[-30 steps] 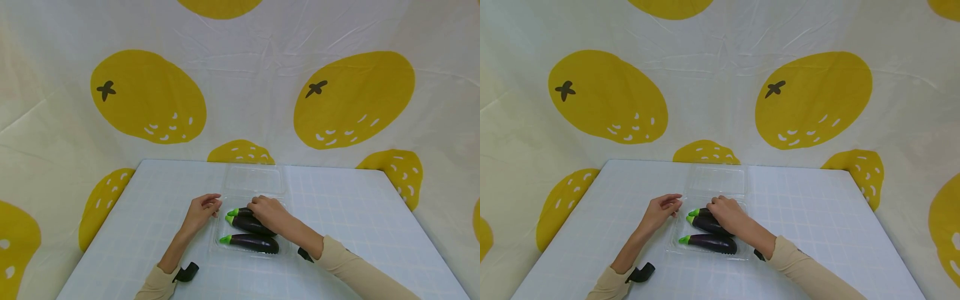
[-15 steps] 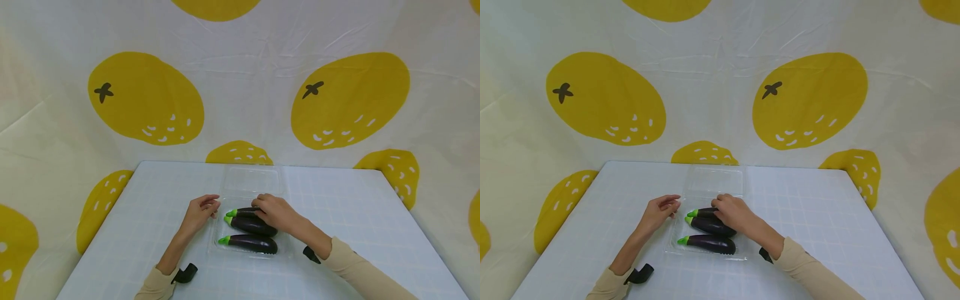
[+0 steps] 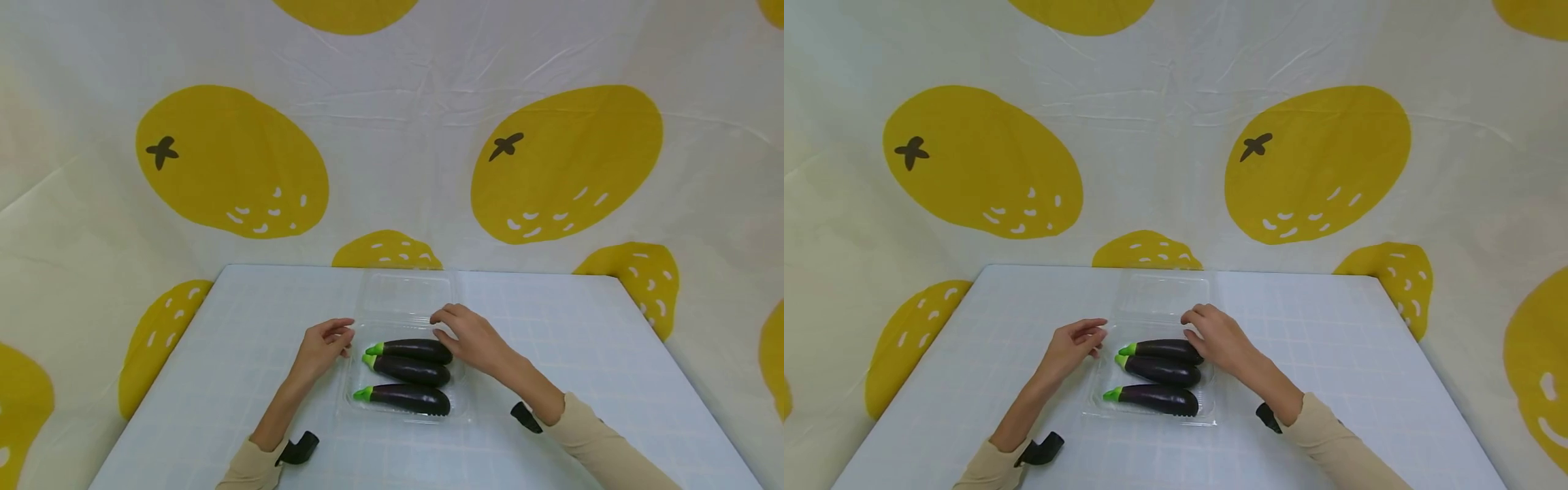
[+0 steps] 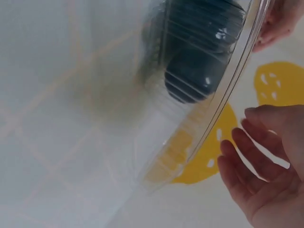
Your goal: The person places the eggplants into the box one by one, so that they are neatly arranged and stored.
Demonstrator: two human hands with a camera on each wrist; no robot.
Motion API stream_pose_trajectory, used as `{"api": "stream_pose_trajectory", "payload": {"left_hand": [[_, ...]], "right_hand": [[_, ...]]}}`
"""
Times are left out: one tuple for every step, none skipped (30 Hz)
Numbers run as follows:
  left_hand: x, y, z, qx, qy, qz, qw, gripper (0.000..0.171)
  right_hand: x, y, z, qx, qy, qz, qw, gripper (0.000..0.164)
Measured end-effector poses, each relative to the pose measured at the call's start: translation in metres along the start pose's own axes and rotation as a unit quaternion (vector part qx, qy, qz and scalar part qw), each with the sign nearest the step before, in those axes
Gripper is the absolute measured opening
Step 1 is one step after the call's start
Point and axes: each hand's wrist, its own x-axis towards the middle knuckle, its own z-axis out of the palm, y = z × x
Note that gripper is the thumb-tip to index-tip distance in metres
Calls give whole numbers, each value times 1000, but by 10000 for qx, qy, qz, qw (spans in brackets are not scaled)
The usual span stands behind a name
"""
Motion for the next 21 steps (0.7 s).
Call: {"api": "stream_pose_trajectory", "payload": {"left_hand": [[0, 0, 0, 27, 10, -10, 10000, 32], [0, 1, -1, 62, 22, -8, 10000, 32], [0, 1, -1, 116, 35, 3, 9999, 32], [1, 2, -1, 167, 39, 11, 9999, 32], [2, 2, -1, 205, 46, 17, 9998, 32], [2, 3, -1, 251, 52, 31, 9997, 32], [3, 3, -1, 290, 67, 33, 9996, 32], [5, 4, -1, 324, 88, 36, 9994, 32], [5, 4, -2, 357, 111, 48, 9993, 32], [6, 5, -2, 372, 132, 55, 9992, 32], [7, 5, -2, 391, 151, 61, 9991, 32], [8, 5, -3, 409, 173, 56, 9990, 32], [10, 5, -3, 422, 189, 58, 9989, 32], [11, 5, -3, 433, 204, 65, 9988, 32], [12, 6, -4, 450, 222, 79, 9987, 33], [14, 5, -4, 489, 245, 84, 9985, 33], [15, 5, -4, 527, 264, 101, 9982, 33], [17, 5, -5, 535, 288, 138, 9981, 33], [19, 5, -5, 548, 313, 188, 9978, 33], [20, 5, -5, 548, 342, 231, 9976, 33], [22, 5, -5, 566, 370, 275, 9973, 33]], "right_hand": [[-1, 3, 0, 21, 90, 11, 10000, 20], [-3, 6, 0, 26, 170, 31, 9998, 21], [-4, 8, 0, 26, 247, 47, 9997, 22], [-5, 11, 0, 36, 313, 85, 9995, 22], [-7, 13, -1, 57, 364, 134, 9992, 22], [-8, 15, -1, 71, 421, 184, 9989, 23], [-9, 17, -1, 93, 460, 238, 9986, 23], [-10, 19, -2, 105, 500, 289, 9983, 23], [-10, 21, -2, 129, 536, 336, 9979, 24], [-11, 23, -2, 159, 569, 387, 9975, 24], [-12, 25, -2, 185, 607, 432, 9970, 24], [-12, 27, -2, 208, 638, 484, 9966, 24], [-13, 28, -1, 235, 671, 535, 9960, 24], [-13, 30, -1, 271, 711, 579, 9954, 25], [-13, 31, -1, 300, 745, 626, 9948, 25], [-14, 33, -1, 322, 786, 665, 9942, 25], [-14, 35, 0, 356, 836, 691, 9935, 26], [-14, 37, 0, 391, 889, 705, 9928, 27], [-14, 39, 1, 426, 940, 717, 9921, 27], [-14, 41, 2, 461, 986, 729, 9914, 27], [-14, 43, 3, 498, 1029, 738, 9907, 28]]}}
